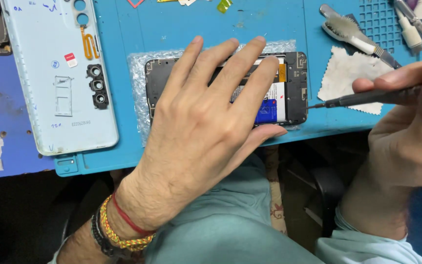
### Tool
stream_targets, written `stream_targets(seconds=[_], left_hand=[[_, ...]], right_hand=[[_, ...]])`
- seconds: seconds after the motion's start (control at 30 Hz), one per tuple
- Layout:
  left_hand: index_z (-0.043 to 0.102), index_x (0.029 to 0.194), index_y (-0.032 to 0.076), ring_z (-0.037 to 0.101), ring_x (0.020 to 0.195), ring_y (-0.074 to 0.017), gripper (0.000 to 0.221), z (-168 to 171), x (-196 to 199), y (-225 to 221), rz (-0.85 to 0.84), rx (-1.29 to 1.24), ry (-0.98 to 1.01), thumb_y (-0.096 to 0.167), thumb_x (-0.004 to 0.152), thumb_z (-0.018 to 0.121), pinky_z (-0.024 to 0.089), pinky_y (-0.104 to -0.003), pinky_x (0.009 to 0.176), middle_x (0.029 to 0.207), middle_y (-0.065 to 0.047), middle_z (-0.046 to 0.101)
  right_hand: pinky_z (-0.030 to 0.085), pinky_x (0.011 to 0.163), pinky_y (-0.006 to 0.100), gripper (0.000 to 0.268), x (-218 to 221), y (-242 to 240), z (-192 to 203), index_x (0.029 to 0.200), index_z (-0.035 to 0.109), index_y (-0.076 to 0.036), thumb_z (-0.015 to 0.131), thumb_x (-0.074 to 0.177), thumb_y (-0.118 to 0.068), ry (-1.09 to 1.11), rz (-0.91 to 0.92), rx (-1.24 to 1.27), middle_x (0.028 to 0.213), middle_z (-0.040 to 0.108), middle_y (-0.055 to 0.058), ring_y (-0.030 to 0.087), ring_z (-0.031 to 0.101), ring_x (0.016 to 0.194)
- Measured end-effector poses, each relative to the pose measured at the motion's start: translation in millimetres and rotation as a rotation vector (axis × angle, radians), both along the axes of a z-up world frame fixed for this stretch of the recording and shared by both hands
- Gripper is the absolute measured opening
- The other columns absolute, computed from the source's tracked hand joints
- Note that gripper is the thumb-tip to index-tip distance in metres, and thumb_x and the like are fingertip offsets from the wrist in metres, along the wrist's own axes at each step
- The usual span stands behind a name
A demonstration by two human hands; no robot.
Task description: Cleaning a smartphone frame with a cotton swab and using a precision screwdriver to work on internal components
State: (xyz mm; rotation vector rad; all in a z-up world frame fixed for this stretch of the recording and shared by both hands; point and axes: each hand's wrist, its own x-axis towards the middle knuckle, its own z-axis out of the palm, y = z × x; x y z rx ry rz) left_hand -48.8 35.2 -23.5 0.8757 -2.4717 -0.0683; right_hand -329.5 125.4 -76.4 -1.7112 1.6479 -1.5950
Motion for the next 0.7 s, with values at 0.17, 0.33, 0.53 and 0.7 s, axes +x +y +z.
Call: stream_targets(seconds=[0.17, 0.33, 0.53, 0.7], left_hand=[[0.067, 0.136, 0.006, 0.063, 0.133, -0.0357, 0.079, -1.6, -0.7, 0.7, 0.006, 0.012, 0.004, 0.06, 0.09, 0.101, 0.046, -0.058, 0.122, 0.146, -0.014, 0.066], [0.067, 0.136, 0.007, 0.063, 0.134, -0.0353, 0.078, -3.2, 0.7, 1.2, 0.014, 0.01, 0.015, 0.061, 0.091, 0.1, 0.046, -0.057, 0.122, 0.146, -0.013, 0.066], [0.067, 0.137, 0.007, 0.063, 0.134, -0.0352, 0.078, -3.0, 0.9, 0.9, 0.013, 0.01, 0.012, 0.061, 0.091, 0.1, 0.046, -0.057, 0.122, 0.146, -0.013, 0.066], [0.068, 0.136, 0.007, 0.062, 0.134, -0.035, 0.079, -1.8, -0.4, 2.2, 0.013, 0.013, 0.013, 0.06, 0.088, 0.103, 0.046, -0.058, 0.122, 0.146, -0.012, 0.066]], right_hand=[[0.068, 0.107, 0.053, 0.026, 30.9, -19.5, 23.9, 0.141, 0.037, 0.007, 0.027, 0.138, -0.017, 0.144, 0.114, -0.03, 0.154, 0.038, 0.023, 0.04, 0.059, 0.112], [0.064, 0.099, 0.051, 0.039, 35.6, -22.9, 24.1, 0.149, 0.037, 0.015, 0.028, 0.139, -0.022, 0.163, 0.089, -0.008, 0.137, 0.047, 0.037, 0.045, 0.06, 0.104], [0.066, 0.103, 0.053, 0.036, 25.6, -22.0, 23.9, 0.15, 0.036, 0.013, 0.025, 0.139, -0.019, 0.245, 0.165, -0.005, 0.136, 0.048, 0.04, 0.047, 0.063, 0.107], [0.053, 0.092, 0.045, 0.056, 53.5, -17.3, 39.2, 0.157, 0.039, 0.027, 0.026, 0.136, -0.023, 0.321, 0.086, -0.014, 0.132, 0.061, 0.045, 0.05, 0.073, 0.101]])
